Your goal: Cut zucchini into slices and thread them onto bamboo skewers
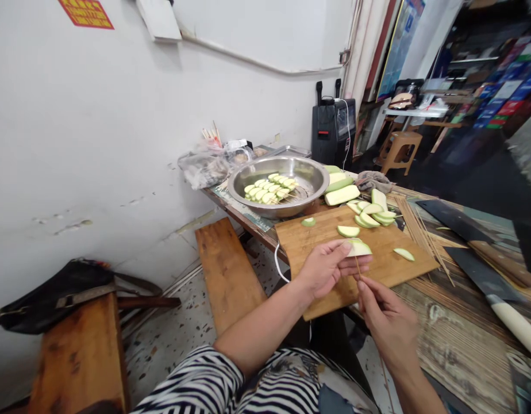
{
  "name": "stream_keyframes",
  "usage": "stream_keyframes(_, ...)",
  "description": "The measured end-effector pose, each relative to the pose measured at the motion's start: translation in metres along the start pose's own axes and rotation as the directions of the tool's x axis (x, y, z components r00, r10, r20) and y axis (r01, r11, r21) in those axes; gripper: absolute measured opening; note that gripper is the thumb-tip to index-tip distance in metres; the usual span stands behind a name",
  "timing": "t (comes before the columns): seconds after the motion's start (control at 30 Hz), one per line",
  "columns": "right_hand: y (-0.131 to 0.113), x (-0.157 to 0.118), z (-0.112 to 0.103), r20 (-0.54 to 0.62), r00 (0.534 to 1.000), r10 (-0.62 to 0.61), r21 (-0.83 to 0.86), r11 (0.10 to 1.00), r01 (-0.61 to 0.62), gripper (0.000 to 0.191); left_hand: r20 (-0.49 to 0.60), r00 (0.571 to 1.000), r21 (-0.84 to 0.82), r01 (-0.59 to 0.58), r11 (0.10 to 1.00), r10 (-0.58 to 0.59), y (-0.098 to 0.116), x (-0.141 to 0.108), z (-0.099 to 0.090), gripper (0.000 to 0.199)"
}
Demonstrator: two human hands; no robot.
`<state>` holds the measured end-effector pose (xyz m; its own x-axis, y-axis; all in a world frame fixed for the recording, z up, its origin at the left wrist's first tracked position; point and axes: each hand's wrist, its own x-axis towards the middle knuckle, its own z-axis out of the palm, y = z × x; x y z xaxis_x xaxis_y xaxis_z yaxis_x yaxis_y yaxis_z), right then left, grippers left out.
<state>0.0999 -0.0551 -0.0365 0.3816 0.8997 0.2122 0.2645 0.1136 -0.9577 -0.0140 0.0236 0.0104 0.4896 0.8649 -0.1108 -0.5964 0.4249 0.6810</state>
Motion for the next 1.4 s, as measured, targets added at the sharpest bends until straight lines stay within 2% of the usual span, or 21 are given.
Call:
stream_keyframes(0.07,0.001,-0.002,-0.002,0.024,1.000,0.004,-0.058,0.998,-0.002,0.032,-0.032,0.999,-0.002,0.034,0.999,-0.035,-0.002,0.000,0.001,0.016)
stream_keyframes(0.2,0.003,-0.006,-0.007,0.044,0.997,-0.069,-0.135,0.988,0.074,0.033,-0.059,0.998,0.002,0.012,1.000,-0.012,-0.006,-0.001,0.002,0.016)
stream_keyframes(0.4,0.003,-0.010,-0.014,0.167,0.982,-0.086,-0.122,0.987,0.107,0.038,-0.074,0.997,-0.009,0.035,0.999,-0.035,-0.004,-0.001,0.004,0.012)
stream_keyframes(0.67,-0.011,-0.011,-0.017,0.234,0.967,-0.099,-0.147,0.980,0.136,0.043,-0.068,0.998,-0.063,0.005,0.998,-0.010,-0.001,-0.001,0.006,0.021)
stream_keyframes(0.9,-0.017,-0.008,-0.016,0.205,0.979,-0.007,-0.144,0.989,0.037,0.049,-0.055,0.998,-0.023,-0.006,1.000,0.005,-0.003,-0.003,0.004,0.016)
stream_keyframes(1.13,-0.017,-0.004,-0.015,0.167,0.986,0.020,-0.090,0.996,-0.005,0.043,-0.039,0.998,0.018,0.055,0.998,-0.054,0.000,-0.005,0.007,0.022)
stream_keyframes(1.23,-0.015,-0.003,-0.014,0.151,0.987,0.049,-0.046,0.998,-0.043,0.043,-0.030,0.996,0.031,0.080,0.996,-0.079,0.003,-0.004,0.009,0.031)
stream_keyframes(1.3,-0.015,-0.004,-0.013,0.149,0.986,0.079,-0.011,0.997,-0.078,0.043,-0.033,0.997,0.034,0.064,0.997,-0.063,0.003,-0.002,0.010,0.033)
stream_keyframes(1.4,-0.015,-0.005,-0.012,0.183,0.978,0.104,0.033,0.993,-0.111,0.043,-0.081,0.997,0.032,-0.006,0.999,0.009,0.002,-0.001,0.013,0.025)
